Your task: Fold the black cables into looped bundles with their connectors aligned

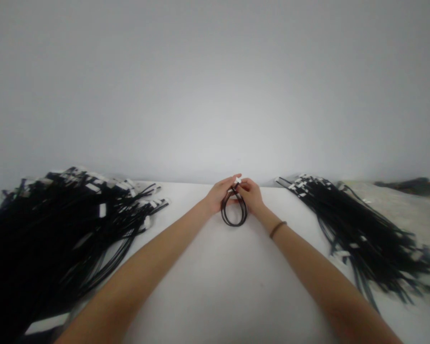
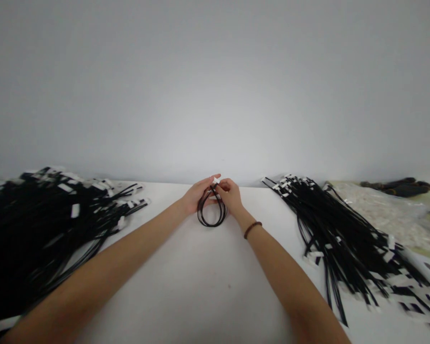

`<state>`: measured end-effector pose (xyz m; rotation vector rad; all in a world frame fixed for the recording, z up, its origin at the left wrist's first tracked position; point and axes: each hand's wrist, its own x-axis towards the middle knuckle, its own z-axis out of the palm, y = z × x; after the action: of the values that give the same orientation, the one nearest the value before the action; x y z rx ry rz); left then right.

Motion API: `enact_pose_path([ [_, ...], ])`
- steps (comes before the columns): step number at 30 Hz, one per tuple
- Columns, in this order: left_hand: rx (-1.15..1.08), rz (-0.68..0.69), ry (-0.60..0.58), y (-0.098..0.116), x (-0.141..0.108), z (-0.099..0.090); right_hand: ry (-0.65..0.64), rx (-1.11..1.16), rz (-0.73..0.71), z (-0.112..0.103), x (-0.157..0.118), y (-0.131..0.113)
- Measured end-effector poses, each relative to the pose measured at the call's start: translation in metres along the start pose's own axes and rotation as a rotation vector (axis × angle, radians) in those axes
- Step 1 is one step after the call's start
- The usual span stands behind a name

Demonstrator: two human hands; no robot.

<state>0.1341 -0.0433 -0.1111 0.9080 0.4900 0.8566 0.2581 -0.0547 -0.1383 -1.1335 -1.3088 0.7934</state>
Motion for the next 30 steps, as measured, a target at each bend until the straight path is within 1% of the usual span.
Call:
enact_pose_path([
  [3,0.041,-0.022,0.050,-0.001,0.002,-0.002,0.063,-0.231,-0.118,0.003,-0.001,0.000],
  [5,0.126,-0.008,0.116,0.001,0.003,-0.003,0.089,-0.252,-0.139,0.004,0.000,0.000],
  [7,0.250,0.013,0.209,0.007,0.003,-0.001,0.073,-0.179,-0.125,0.005,0.001,0.000],
  [10,0.482,0.022,0.341,0.017,0.001,0.003,0.043,-0.002,-0.076,0.007,0.001,-0.004],
  [12,0.646,0.089,0.369,0.022,0.000,0.005,0.021,0.122,-0.019,0.009,-0.001,-0.010],
  [14,0.750,0.193,0.347,0.024,0.000,0.005,-0.025,0.242,0.059,0.011,-0.003,-0.015],
  [15,0.764,0.224,0.332,0.024,0.000,0.005,-0.062,0.300,0.102,0.012,-0.003,-0.017],
  [17,0.742,0.211,0.344,0.024,0.001,0.003,-0.121,0.397,0.188,0.013,-0.004,-0.018],
  [20,0.707,0.118,0.488,0.024,0.004,-0.005,-0.139,0.464,0.313,0.013,-0.002,-0.014],
  [22,0.704,0.052,0.556,0.027,0.008,-0.015,-0.106,0.475,0.375,0.010,0.001,-0.010],
  [23,0.705,0.016,0.558,0.030,0.010,-0.021,-0.081,0.486,0.400,0.007,0.003,-0.008],
  [26,0.692,-0.043,0.490,0.036,0.012,-0.041,-0.007,0.549,0.477,-0.002,0.010,-0.003],
  [28,0.671,-0.028,0.447,0.039,0.012,-0.053,0.054,0.586,0.536,-0.009,0.015,-0.002],
  [30,0.615,-0.014,0.446,0.039,0.011,-0.062,0.143,0.585,0.585,-0.017,0.018,-0.001],
])
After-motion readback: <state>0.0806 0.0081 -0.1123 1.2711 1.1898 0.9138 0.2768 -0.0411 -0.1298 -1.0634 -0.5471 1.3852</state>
